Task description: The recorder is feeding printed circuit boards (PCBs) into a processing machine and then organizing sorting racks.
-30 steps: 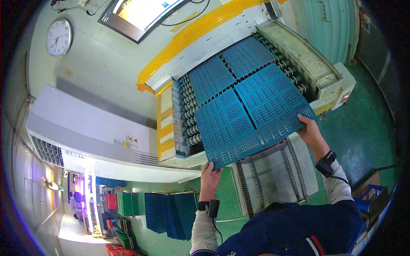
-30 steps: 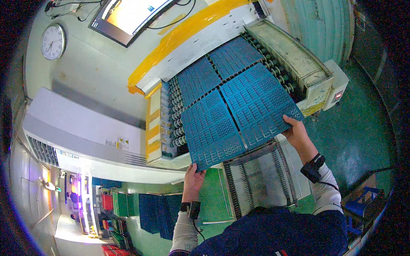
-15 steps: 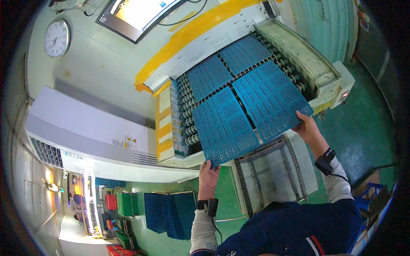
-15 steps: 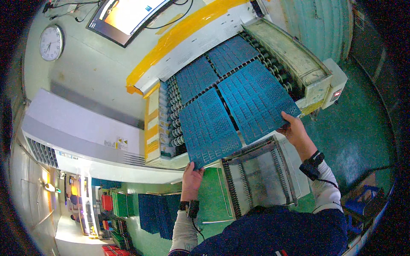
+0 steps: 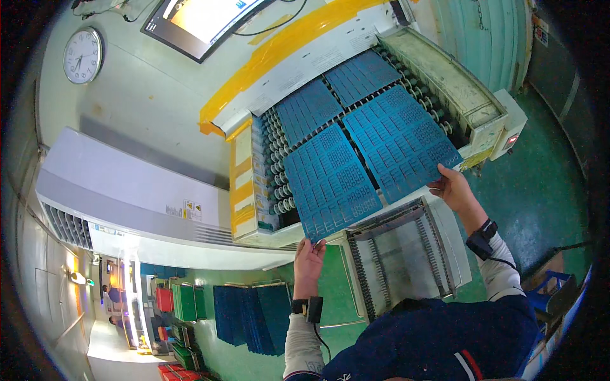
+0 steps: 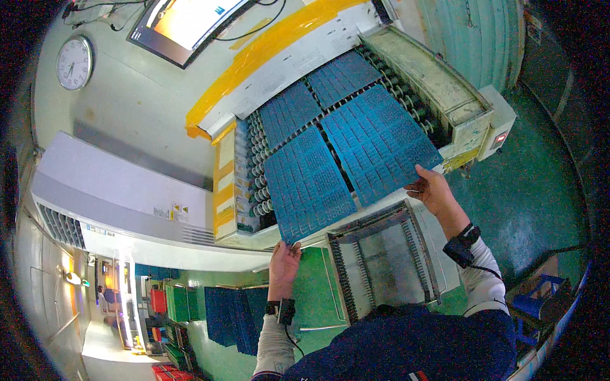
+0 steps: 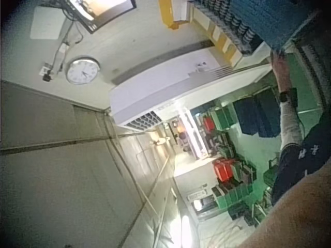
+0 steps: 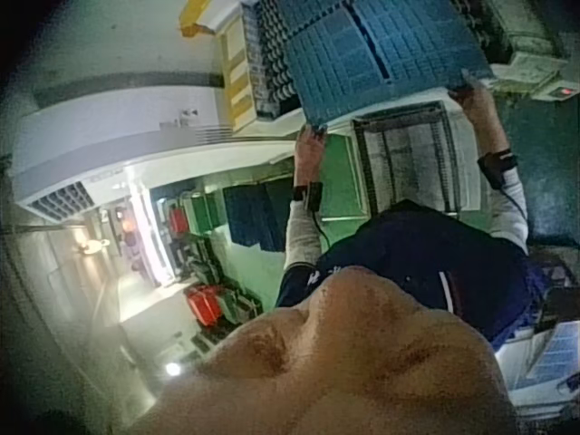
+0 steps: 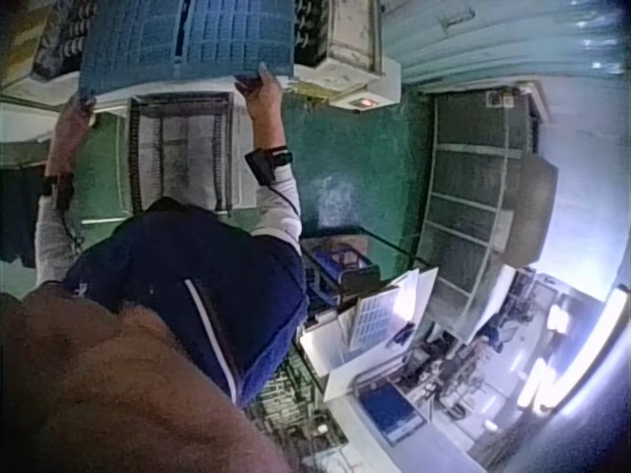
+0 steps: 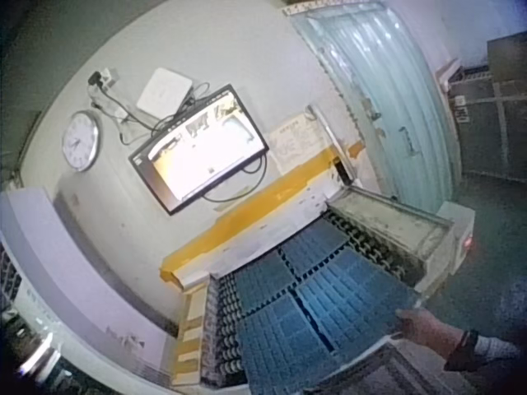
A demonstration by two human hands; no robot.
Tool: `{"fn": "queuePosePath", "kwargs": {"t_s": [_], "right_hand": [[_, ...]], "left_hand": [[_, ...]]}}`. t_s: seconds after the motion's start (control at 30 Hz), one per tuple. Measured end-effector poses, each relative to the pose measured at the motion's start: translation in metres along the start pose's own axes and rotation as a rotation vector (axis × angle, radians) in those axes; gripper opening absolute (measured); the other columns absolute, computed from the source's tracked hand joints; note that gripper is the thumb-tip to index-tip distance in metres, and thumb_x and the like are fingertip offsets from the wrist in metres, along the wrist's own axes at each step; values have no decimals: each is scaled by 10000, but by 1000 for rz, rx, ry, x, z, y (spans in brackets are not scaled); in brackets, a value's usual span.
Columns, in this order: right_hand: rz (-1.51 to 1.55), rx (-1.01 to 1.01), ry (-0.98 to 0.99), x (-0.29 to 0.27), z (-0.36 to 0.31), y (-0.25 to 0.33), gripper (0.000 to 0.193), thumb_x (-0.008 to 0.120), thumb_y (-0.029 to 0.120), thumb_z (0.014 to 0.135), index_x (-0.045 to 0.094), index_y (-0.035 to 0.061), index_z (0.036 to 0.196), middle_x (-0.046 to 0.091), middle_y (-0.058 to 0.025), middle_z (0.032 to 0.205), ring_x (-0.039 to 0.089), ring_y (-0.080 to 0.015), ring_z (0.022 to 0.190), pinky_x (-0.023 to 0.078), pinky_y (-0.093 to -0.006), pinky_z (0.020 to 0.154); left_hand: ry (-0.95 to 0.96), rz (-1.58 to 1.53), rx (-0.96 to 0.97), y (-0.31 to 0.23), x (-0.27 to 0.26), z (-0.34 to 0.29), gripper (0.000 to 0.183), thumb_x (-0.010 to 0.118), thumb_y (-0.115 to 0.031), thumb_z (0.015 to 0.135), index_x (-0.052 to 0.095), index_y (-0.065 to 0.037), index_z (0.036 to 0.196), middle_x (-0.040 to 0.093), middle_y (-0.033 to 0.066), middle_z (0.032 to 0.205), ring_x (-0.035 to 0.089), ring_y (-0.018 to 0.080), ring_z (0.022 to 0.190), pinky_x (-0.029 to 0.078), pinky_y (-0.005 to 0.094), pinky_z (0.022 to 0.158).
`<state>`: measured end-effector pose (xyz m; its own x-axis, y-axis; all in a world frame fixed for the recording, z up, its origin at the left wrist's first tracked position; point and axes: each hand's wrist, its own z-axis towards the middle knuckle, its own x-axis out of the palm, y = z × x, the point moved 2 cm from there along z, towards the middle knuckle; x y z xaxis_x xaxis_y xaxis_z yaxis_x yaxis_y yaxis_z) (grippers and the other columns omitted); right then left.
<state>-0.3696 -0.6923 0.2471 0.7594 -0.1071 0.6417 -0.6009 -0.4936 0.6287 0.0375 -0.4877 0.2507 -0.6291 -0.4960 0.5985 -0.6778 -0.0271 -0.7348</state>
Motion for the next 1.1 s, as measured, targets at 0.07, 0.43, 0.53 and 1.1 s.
{"fn": "queuePosePath", "kwargs": {"t_s": [0.07,0.43,0.53,1.1], "right_hand": [[-25,3,7,1,-4,1,291,635,329,867,559,57,937,627,-94,814,658,-259,775,527,-370,634],[-476,192,378,14,0,-40,409,608,378,889,578,31,1103,651,-85,1007,630,-170,874,504,-319,775],[-766,183,417,13,20,-79,363,637,373,862,634,36,996,662,-69,920,632,-148,818,499,-299,719],[-1874,-330,645,46,82,-226,291,688,282,683,638,23,806,642,-204,835,617,-399,830,485,-489,708]], "left_hand": [[3,-10,1,1,-1,-3,159,560,-136,928,572,-70,1071,644,116,1032,633,271,937,539,348,771],[-109,90,44,-3,-32,-25,290,591,-193,917,554,-56,1170,621,109,1098,613,223,950,507,302,798],[-64,10,-16,9,-54,-37,283,575,-189,926,548,-57,1175,620,113,1102,611,225,954,509,316,804],[-394,-84,-382,160,-175,-204,393,593,-163,908,456,18,1228,584,177,1139,614,328,986,531,414,842]]}}
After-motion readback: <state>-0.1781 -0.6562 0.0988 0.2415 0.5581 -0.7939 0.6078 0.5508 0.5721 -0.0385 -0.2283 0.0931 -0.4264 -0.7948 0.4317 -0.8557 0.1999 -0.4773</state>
